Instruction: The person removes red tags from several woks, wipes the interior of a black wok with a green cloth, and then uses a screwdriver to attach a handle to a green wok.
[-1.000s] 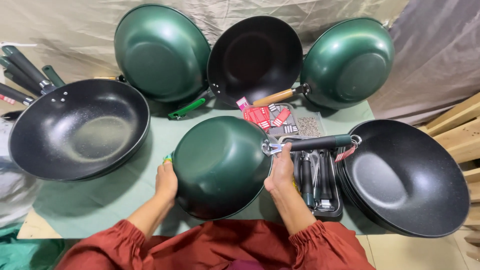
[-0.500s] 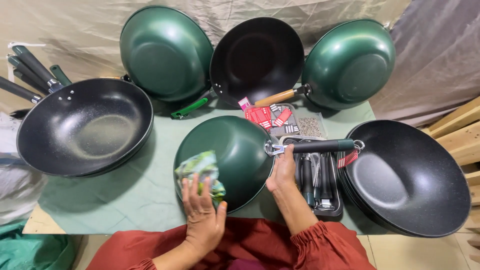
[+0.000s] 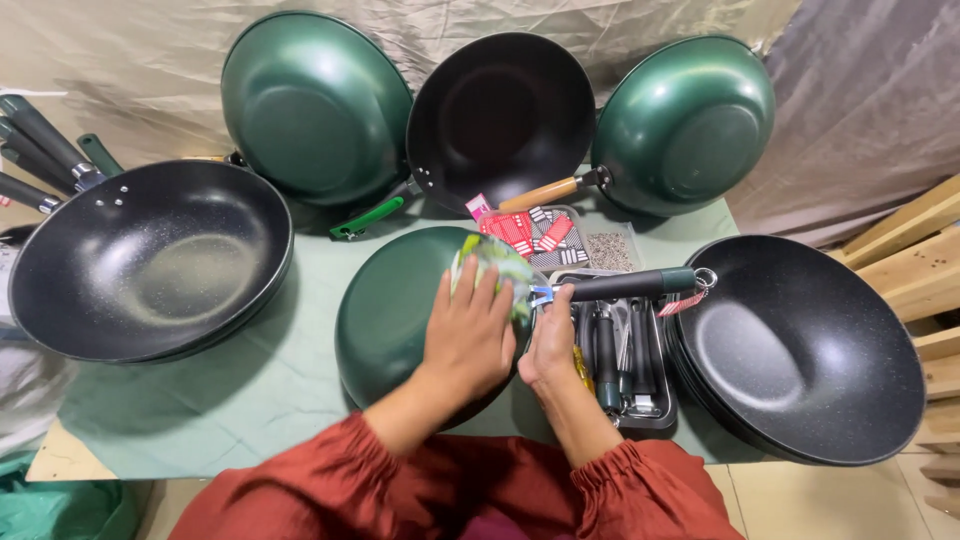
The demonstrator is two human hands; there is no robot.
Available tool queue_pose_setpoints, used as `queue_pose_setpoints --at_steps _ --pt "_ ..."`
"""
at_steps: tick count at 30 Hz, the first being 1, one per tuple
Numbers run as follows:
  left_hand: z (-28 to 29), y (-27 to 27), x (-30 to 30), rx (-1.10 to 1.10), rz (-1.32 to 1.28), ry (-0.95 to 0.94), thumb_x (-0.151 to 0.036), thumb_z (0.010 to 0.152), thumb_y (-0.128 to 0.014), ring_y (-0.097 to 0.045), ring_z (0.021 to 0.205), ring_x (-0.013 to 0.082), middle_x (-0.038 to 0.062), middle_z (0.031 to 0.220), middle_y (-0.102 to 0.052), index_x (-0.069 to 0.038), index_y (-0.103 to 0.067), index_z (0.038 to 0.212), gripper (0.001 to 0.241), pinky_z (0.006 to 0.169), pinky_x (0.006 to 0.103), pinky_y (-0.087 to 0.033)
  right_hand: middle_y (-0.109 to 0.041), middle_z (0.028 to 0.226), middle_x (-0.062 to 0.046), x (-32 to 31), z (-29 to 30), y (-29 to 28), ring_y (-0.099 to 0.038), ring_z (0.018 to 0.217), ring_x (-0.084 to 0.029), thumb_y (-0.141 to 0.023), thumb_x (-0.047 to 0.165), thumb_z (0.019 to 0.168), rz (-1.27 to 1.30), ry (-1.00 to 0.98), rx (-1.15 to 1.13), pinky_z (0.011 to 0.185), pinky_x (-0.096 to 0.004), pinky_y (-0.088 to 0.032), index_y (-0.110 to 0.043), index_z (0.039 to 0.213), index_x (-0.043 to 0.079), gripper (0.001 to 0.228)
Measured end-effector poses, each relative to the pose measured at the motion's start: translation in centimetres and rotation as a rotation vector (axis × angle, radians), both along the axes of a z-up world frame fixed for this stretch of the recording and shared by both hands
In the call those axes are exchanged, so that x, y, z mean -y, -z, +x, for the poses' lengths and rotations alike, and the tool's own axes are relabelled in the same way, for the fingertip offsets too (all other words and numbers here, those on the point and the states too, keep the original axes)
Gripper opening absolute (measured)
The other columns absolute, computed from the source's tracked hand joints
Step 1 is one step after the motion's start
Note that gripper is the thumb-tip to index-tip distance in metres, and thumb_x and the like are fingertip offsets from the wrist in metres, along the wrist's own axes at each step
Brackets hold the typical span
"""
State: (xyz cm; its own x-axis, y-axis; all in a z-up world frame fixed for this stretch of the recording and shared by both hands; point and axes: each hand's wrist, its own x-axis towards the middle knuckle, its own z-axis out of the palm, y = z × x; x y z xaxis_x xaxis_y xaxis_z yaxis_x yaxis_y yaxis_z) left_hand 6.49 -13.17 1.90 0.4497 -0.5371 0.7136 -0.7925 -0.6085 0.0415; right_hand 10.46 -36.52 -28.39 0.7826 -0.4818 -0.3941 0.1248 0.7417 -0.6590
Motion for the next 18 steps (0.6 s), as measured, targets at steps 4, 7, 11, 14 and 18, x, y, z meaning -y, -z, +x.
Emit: queue_pose_setpoints --at_steps 4,7,11,14,18 --pt "7.8 2.9 2.9 -0.076 0.068 0.015 -0.034 0.076 -0.059 -0.057 0.124 0.0431 0.016 0.114 -0.068 -0.010 -0.071 0.110 0.044 0.099 0.0622 -0.043 -0.066 0.131 -0.023 -6.4 -2.8 -15.7 -0.068 0.114 -0.033 -0.039 0.073 0.098 0.001 0.002 0.006 0.098 -0.050 -0.057 -0.050 0.142 0.007 0.080" --pt "13.4 4.3 4.0 -0.312 0.222 0.006 -0.043 0.078 -0.052 -0.061 0.112 0.0344 0.007 0.103 -0.067 -0.022 -0.073 0.101 0.038 0.090 0.0554 -0.049 -0.065 0.130 -0.025 -6.5 -2.8 -16.2 -0.068 0.113 -0.037 -0.043 0.075 0.095 0.028 0.002 -0.023 0.096 -0.050 -0.058 -0.052 0.143 0.008 0.083" --pt "17.0 1.8 2.2 -0.719 0.312 -0.093 -0.049 0.081 -0.051 -0.065 0.111 0.0351 0.006 0.113 -0.069 -0.026 -0.075 0.114 0.047 0.090 0.0533 -0.054 -0.064 0.134 -0.021 -5.8 -2.5 -14.1 -0.067 0.116 -0.033 -0.045 0.073 0.096 0.002 0.016 -0.020 0.097 -0.048 -0.057 -0.051 0.144 0.008 0.081" --pt "19.6 3.5 0.1 -0.934 0.258 -0.140 -0.050 0.082 -0.050 -0.060 0.123 0.0342 0.006 0.125 -0.067 -0.027 -0.071 0.122 0.051 0.099 0.0552 -0.051 -0.064 0.134 -0.019 -5.7 -2.5 -14.1 -0.067 0.117 -0.033 -0.042 0.072 0.098 0.012 -0.004 -0.038 0.097 -0.048 -0.058 -0.051 0.144 0.009 0.079" --pt "20.0 4.7 -2.8 -1.028 0.178 -0.241 -0.052 0.082 -0.051 -0.061 0.121 0.0293 0.001 0.123 -0.066 -0.032 -0.069 0.122 0.048 0.098 0.0540 -0.052 -0.059 0.143 -0.016 -7.4 -3.1 -17.8 -0.063 0.124 -0.031 -0.040 0.072 0.097 -0.014 -0.051 -0.069 0.099 -0.045 -0.056 -0.046 0.149 0.009 0.082"
